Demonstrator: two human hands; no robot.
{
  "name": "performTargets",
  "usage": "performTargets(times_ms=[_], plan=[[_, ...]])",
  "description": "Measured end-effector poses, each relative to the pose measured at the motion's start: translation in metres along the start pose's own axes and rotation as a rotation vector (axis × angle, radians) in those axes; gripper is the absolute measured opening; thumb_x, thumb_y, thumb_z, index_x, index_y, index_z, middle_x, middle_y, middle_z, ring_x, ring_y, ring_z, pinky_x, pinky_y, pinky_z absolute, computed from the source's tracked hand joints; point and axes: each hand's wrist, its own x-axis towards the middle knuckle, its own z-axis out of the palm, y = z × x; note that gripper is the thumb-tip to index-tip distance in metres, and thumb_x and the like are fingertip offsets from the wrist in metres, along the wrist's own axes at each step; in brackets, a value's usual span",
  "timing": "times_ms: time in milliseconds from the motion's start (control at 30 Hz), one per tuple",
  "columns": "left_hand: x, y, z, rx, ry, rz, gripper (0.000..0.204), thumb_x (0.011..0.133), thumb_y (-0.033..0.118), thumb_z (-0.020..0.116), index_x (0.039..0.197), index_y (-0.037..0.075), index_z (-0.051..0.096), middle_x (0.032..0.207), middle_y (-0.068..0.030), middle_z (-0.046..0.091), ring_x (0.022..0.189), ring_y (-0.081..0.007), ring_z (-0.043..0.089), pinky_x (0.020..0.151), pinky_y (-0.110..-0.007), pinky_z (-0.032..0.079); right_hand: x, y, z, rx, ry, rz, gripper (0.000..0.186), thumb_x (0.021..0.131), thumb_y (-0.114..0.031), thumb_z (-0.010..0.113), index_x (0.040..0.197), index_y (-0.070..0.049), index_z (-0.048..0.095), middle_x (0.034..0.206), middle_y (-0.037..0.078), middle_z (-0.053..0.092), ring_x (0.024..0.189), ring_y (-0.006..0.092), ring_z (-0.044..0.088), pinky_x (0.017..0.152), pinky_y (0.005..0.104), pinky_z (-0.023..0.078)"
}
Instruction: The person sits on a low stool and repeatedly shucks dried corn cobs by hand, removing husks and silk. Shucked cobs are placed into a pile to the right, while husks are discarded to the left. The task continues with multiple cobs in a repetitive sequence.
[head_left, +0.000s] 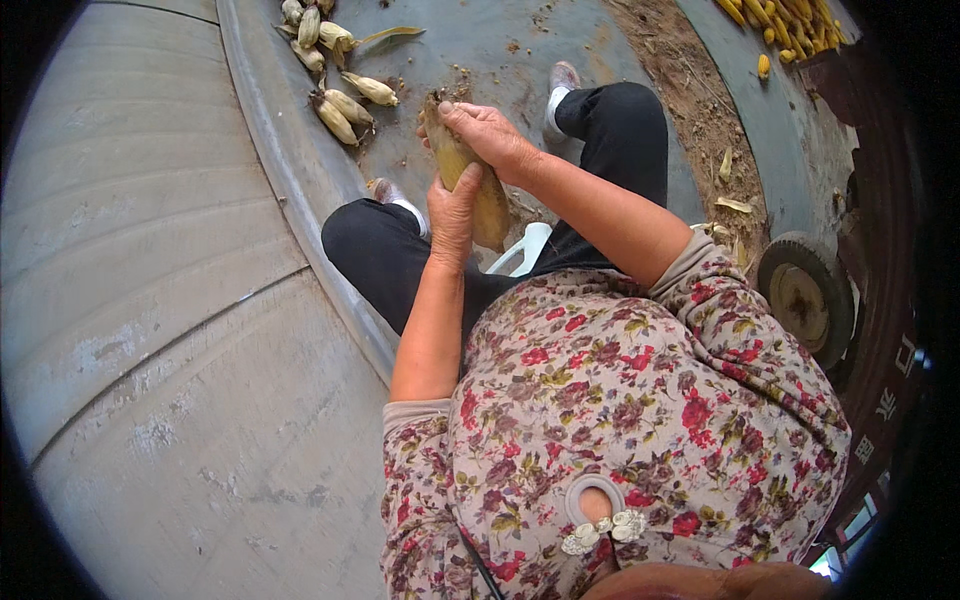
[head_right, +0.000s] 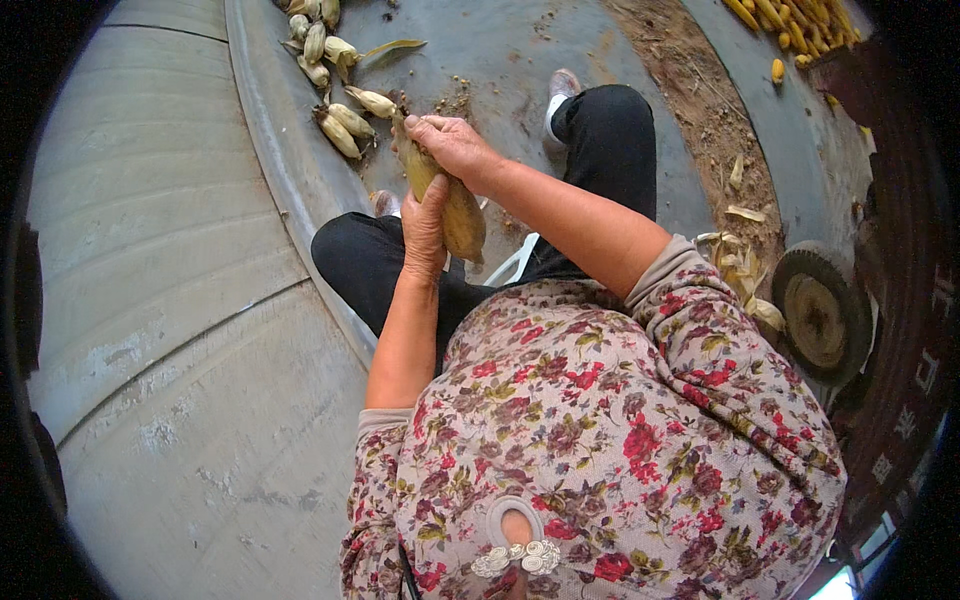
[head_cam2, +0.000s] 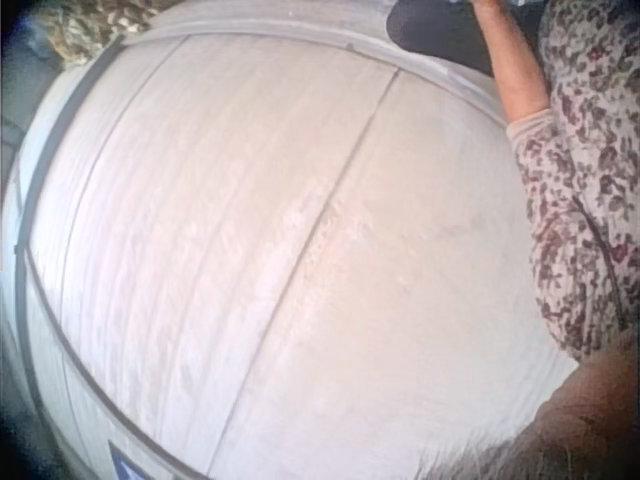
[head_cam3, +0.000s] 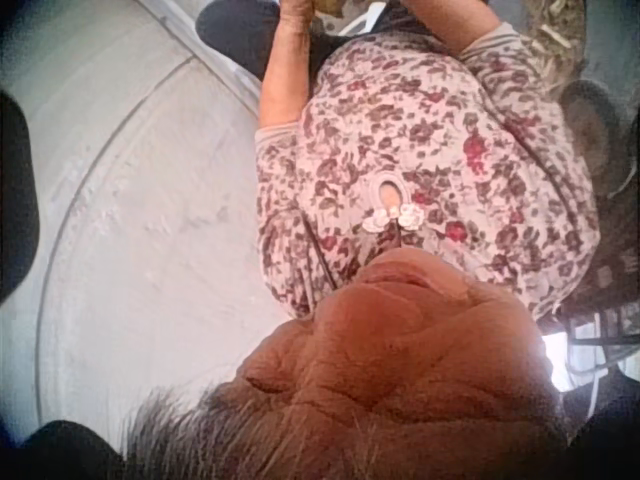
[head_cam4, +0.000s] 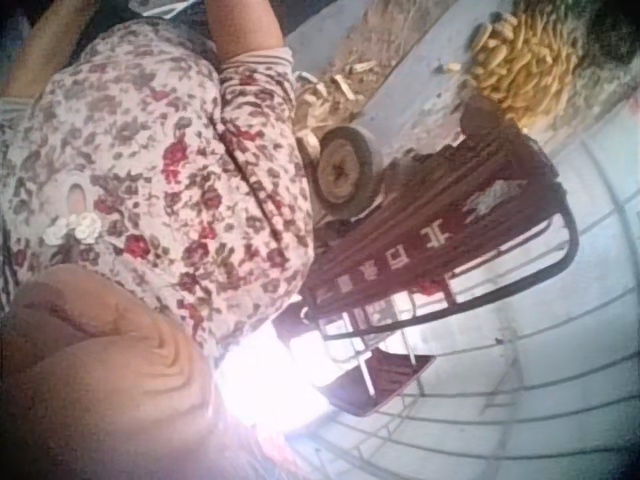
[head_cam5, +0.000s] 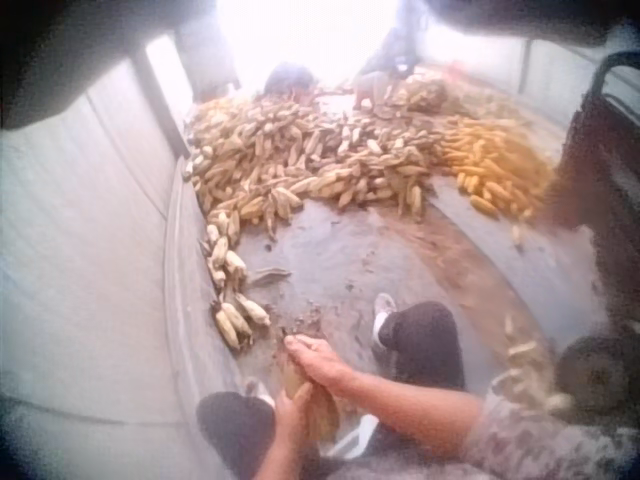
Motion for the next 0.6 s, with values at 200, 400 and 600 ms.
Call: performTargets(times_ms=[200, 400, 600], plan=[[-0.011, -0.009, 0.033, 0.162, 0.119, 0.106, 0.046, 0.076, 0.031, 0.07, 0.105, -0.001, 0.054, 0.092, -0.006, 0.06, 0.081, -0.0135, 0.056, 0.074, -0.027, 0.046, -0.026, -0.016, -0.018, 0.128, 0.003, -0.022, 0.035, 0.094, -0.032, 0.043, 0.097, -0.003, 0.063, 0.089, 0.005, 0.063, 0.077, 0.0119, 0.057, 0.072, 0.0276, 0.047], [-0.01, -0.02, 0.054, 0.52, 0.241, 0.276, 0.047, 0.072, 0.03, 0.072, 0.104, 0.0, 0.054, 0.087, -0.0108, 0.062, 0.079, -0.0192, 0.059, 0.072, -0.031, 0.047, -0.029, -0.019, -0.042, 0.105, 0.04, 0.033, 0.033, 0.095, -0.029, 0.041, 0.099, 0.0, 0.058, 0.097, 0.011, 0.064, 0.09, 0.0184, 0.061, 0.083, 0.031, 0.047], [-0.01, -0.021, 0.063, 0.902, 0.228, 0.411, 0.046, 0.069, 0.025, 0.073, 0.102, 0.0, 0.052, 0.086, -0.0146, 0.06, 0.075, -0.0233, 0.059, 0.071, -0.034, 0.048, -0.023, -0.013, -0.068, 0.429, 0.05, 0.276, 0.029, 0.095, -0.025, 0.039, 0.095, -0.001, 0.055, 0.092, 0.015, 0.064, 0.083, 0.0215, 0.063, 0.077, 0.0356, 0.051]])
